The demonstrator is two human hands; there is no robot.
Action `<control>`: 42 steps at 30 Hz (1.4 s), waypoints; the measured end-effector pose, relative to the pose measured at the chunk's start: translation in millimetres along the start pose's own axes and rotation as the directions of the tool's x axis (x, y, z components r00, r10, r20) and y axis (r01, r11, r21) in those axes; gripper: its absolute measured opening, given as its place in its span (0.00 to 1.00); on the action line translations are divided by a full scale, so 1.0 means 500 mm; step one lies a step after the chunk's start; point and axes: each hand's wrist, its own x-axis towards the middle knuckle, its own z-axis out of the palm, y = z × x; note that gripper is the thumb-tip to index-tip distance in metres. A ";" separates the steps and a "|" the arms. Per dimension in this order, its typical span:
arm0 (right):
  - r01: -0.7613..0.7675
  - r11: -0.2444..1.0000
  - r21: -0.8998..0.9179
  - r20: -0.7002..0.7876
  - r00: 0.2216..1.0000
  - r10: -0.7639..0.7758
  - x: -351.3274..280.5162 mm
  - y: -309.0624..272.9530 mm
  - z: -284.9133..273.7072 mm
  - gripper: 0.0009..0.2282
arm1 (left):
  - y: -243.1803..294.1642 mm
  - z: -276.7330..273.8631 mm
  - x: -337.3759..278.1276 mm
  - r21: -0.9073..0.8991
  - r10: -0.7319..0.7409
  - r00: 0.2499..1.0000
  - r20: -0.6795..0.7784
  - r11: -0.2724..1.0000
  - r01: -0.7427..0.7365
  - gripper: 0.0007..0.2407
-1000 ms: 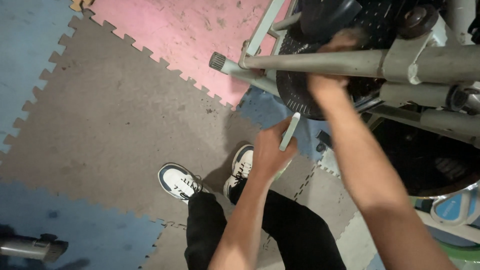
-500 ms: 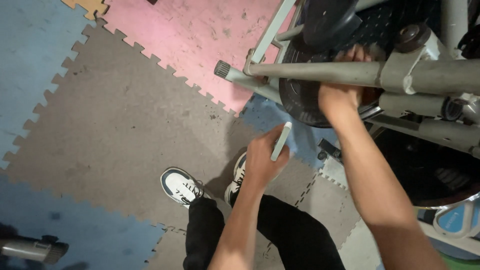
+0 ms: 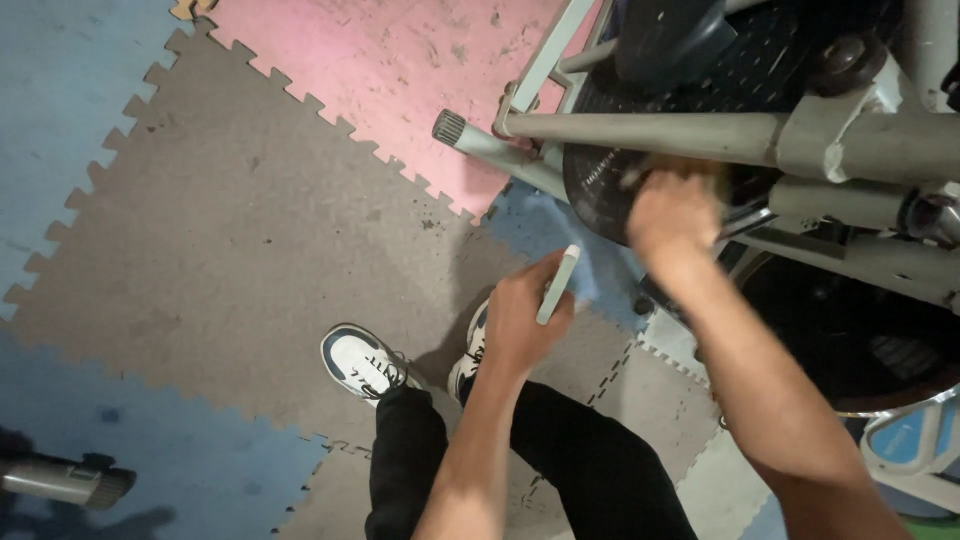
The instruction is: Wiping down elliptical machines and other fitness equipment with a spray bottle and cloth.
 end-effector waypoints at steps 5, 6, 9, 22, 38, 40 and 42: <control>-0.010 0.967 0.253 -0.548 0.823 0.152 0.157 0.013 0.032 0.26 | 0.021 -0.005 0.003 0.038 -0.091 0.995 0.045 0.995 0.089 0.20; 0.144 0.787 0.600 -0.514 0.823 0.241 0.211 0.004 0.069 0.27 | 0.036 -0.008 0.007 0.071 -0.206 0.973 0.099 0.977 0.200 0.22; 0.031 0.928 0.371 -0.221 0.974 0.056 0.197 -0.119 0.077 0.29 | -0.006 0.011 -0.006 0.057 0.080 0.996 -0.040 0.995 -0.078 0.19; 0.080 0.788 -0.610 -0.164 0.961 -0.225 0.107 0.081 0.068 0.26 | 0.015 -0.013 0.001 0.050 0.024 1.000 -0.010 0.998 -0.024 0.21; -0.054 0.996 0.069 -0.052 0.997 0.058 -0.050 -0.031 -0.023 0.23 | 0.012 -0.015 0.009 0.035 -0.039 0.999 0.003 0.999 0.038 0.20; -0.269 0.892 0.364 0.036 0.961 0.275 -0.010 0.045 -0.056 0.24 | 0.018 -0.025 0.007 0.013 -0.075 0.997 0.016 0.997 0.075 0.21; -0.419 0.841 -0.343 -0.679 0.729 0.086 0.145 0.164 0.086 0.20 | 0.024 -0.028 0.005 0.021 -0.056 0.998 -0.015 0.998 0.056 0.20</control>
